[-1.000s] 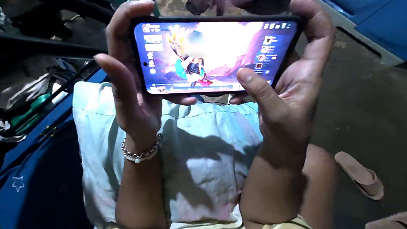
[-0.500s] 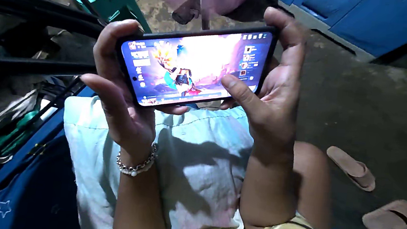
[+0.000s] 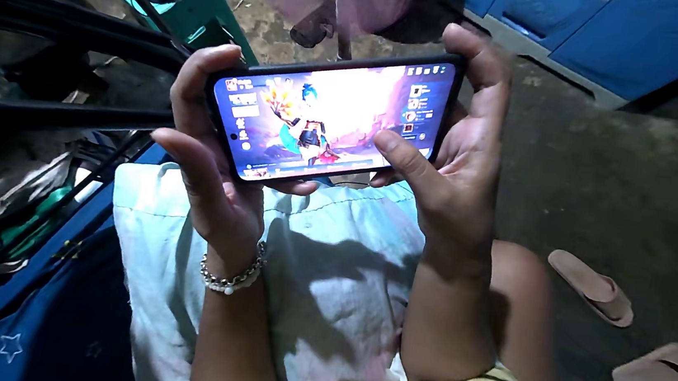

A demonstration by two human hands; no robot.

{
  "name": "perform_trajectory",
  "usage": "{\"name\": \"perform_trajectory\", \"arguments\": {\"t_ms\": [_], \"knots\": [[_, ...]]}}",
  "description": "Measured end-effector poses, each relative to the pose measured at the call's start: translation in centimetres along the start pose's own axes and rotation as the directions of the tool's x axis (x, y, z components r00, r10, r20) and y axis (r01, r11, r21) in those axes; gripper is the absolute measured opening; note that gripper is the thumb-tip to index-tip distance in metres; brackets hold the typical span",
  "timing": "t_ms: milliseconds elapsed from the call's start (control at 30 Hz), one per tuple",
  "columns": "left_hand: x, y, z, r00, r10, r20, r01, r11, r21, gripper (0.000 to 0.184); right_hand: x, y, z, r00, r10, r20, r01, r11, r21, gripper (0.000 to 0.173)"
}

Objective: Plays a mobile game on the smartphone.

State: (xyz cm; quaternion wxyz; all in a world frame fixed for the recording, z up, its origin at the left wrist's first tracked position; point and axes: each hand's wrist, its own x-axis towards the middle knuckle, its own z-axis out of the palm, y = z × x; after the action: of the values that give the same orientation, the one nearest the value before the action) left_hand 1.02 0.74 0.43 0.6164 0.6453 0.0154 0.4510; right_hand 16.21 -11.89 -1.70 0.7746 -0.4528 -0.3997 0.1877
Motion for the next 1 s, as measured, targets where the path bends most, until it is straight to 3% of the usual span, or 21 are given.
{"name": "perform_trajectory", "arguments": {"t_ms": [567, 767, 1000], "knots": [[-0.1, -0.1, 0.0, 1.0, -0.004, -0.017, 0.004, 1.0, 0.005, 0.065, -0.1, -0.1, 0.1, 1.0, 0.014, -0.013, -0.014, 1.0, -0.003, 0.076], [-0.2, 0.5, 0.9, 0.989, 0.137, 0.048, -0.143, 0.978, 0.15, 0.065, -0.2, 1.4, 0.6, 0.974, -0.189, -0.121, 0.178, 0.979, -0.093, 0.07], [-0.2, 0.0, 1.2, 0.975, 0.172, 0.138, -0.198, 0.959, 0.204, 0.066, -0.3, 1.6, 0.6, 0.974, -0.101, -0.204, 0.075, 0.988, -0.132, 0.07]]}}
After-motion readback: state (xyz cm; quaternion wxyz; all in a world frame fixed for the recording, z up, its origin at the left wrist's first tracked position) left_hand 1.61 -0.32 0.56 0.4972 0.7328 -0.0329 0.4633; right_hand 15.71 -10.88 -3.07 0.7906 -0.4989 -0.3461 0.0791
